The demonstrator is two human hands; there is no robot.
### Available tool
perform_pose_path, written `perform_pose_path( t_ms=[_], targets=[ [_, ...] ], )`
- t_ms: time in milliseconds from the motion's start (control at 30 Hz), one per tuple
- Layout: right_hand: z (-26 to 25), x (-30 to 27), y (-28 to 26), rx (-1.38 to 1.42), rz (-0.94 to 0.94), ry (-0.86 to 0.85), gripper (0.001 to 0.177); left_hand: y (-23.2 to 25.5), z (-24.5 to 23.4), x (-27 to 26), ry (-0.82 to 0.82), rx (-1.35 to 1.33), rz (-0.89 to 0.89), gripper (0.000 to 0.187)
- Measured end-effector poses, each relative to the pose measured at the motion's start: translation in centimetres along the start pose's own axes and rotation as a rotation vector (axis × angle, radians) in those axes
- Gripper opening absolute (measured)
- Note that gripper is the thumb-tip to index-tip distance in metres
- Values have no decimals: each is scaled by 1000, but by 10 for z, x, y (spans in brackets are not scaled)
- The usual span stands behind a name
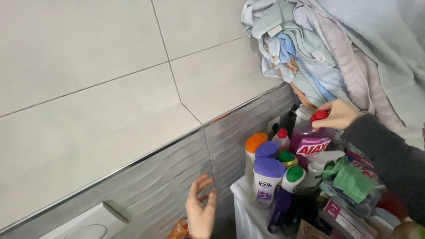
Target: The person picks cleaning product bottles one at a time from a pile on top of a washing machine and from a lower storage area, then places and lines them up on the wall shelf above the toilet. They continue until the shelf holds a row of detergent and cleaner bottles.
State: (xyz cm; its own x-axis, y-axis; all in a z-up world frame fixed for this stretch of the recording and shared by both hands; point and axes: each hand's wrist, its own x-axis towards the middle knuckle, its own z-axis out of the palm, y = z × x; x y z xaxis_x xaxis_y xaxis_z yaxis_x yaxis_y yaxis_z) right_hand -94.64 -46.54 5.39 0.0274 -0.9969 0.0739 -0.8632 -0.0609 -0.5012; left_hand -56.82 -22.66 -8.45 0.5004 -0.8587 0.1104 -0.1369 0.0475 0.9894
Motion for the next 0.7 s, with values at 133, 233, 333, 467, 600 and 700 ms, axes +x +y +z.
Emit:
perform_pose_path(
  t_ms=[133,233,333,467,600,700],
  targets=[
    [-22,-2,-12,224,14,62,23,1,-3,3,17,-9,19,38],
    [-50,-10,-33,136,-48,50,13,-4,-5,5,16,-64,111,37],
    [-73,-17,-53,27,56,130,61,0,-9,1,26,-64,155,36],
    [-96,-8,-60,-100,-40,259,56,10,-13,-3,26,-88,116,34],
    [-115,-26,-108,-17,-49,248,47,8,-16,-6,9,-95,82,32],
    [-107,-8,-116,-78,-183,338,49,6,-21,-8,-2,-103,122,31]
  ],
)
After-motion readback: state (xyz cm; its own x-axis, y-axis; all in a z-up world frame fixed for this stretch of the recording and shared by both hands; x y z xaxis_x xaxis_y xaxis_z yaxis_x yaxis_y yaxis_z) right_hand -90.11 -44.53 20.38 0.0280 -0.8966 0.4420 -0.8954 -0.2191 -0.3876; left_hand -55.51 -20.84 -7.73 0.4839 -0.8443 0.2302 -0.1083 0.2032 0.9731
